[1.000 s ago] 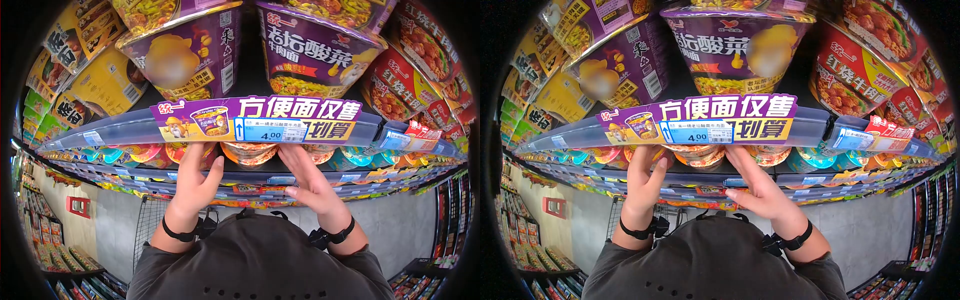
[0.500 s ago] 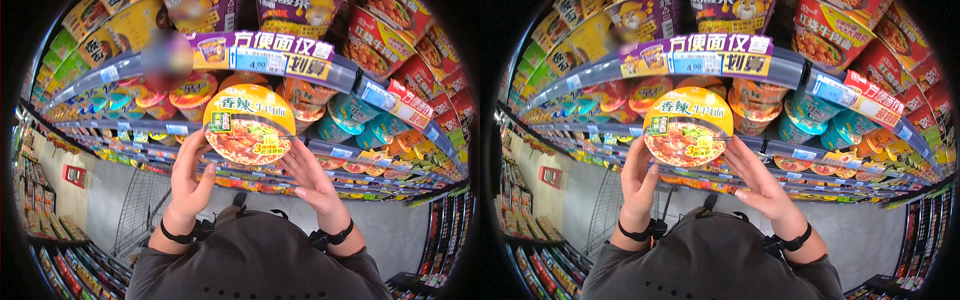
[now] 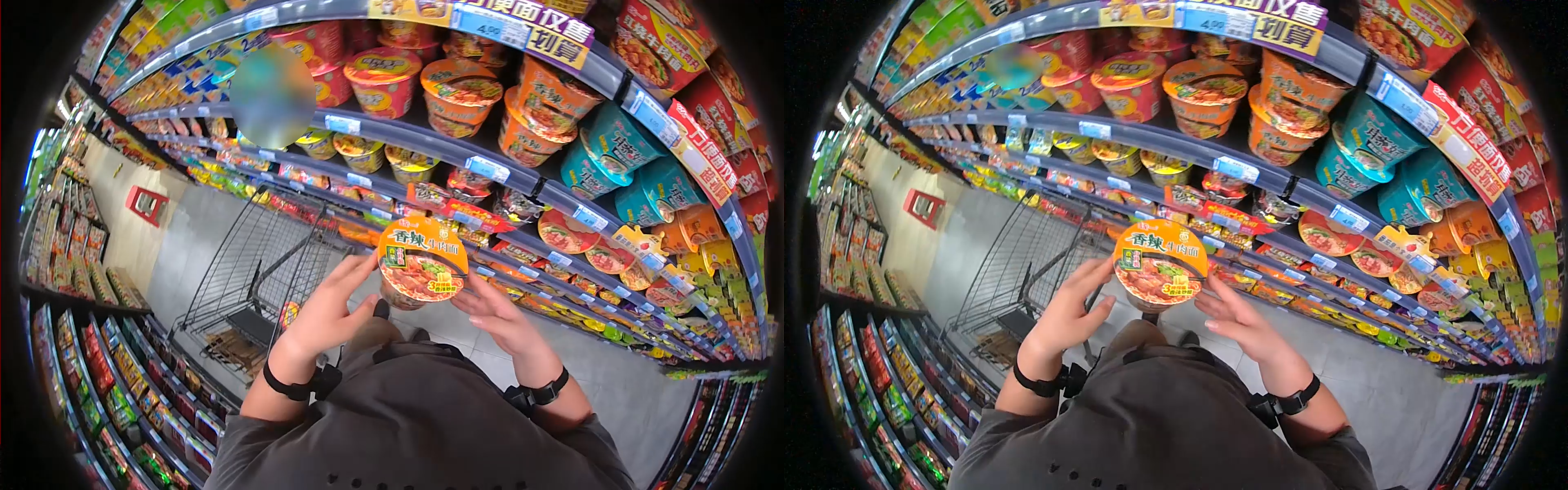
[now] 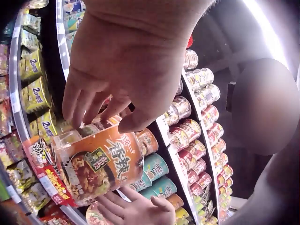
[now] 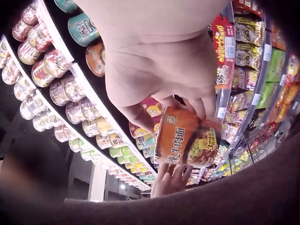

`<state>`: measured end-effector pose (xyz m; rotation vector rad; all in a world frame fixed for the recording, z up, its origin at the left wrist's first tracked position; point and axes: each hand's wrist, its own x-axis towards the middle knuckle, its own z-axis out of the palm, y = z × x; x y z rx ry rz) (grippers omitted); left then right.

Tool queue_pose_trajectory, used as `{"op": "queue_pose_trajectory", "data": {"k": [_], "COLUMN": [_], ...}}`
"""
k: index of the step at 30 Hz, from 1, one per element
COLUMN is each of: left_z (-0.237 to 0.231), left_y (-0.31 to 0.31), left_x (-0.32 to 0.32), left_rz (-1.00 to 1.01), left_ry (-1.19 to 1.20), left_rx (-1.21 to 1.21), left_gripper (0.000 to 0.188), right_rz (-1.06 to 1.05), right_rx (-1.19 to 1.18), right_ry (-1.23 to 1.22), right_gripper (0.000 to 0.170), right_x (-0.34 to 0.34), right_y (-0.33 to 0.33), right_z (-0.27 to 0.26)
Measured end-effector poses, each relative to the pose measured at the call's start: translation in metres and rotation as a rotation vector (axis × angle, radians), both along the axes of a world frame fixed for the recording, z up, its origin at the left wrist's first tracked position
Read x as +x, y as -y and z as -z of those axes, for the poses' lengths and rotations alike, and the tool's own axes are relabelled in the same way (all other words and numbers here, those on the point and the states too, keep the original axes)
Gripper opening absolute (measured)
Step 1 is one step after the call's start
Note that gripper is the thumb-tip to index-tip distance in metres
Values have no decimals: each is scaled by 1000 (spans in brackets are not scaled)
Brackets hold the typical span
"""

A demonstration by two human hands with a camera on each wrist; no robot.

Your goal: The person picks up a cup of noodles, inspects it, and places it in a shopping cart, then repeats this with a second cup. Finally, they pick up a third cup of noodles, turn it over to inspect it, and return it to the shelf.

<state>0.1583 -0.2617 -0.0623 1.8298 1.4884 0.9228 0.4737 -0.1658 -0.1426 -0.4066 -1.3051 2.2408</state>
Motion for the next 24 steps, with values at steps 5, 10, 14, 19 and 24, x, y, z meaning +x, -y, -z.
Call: {"op": "queue_pose_trajectory", "data": {"k": [5,10,14,19,24], "left_z": [3,26,31,50,70], "left_y": [40,84,143,236,323], "left_x": [-16,-61,-108,-163,-204], "left_rz": [-71,-136,-258,-534,-811], "left_ry": [23,17,64,172,407], "left_rx": [-79,-60,-127,-128,-207], "left_gripper": [65,65,65,60,58], "right_rz": [-135,-258,-447,-725,-927], "right_rx": [-53,-37,-45,11,66], "right_ry": [181,243,262,279,366], "right_gripper": [82,79,81,77,75], "right_x": [-20,-71,-141,-254,-364], "right_y": [16,26,41,78,133], "right_z": [3,1,6,9,-10]}}
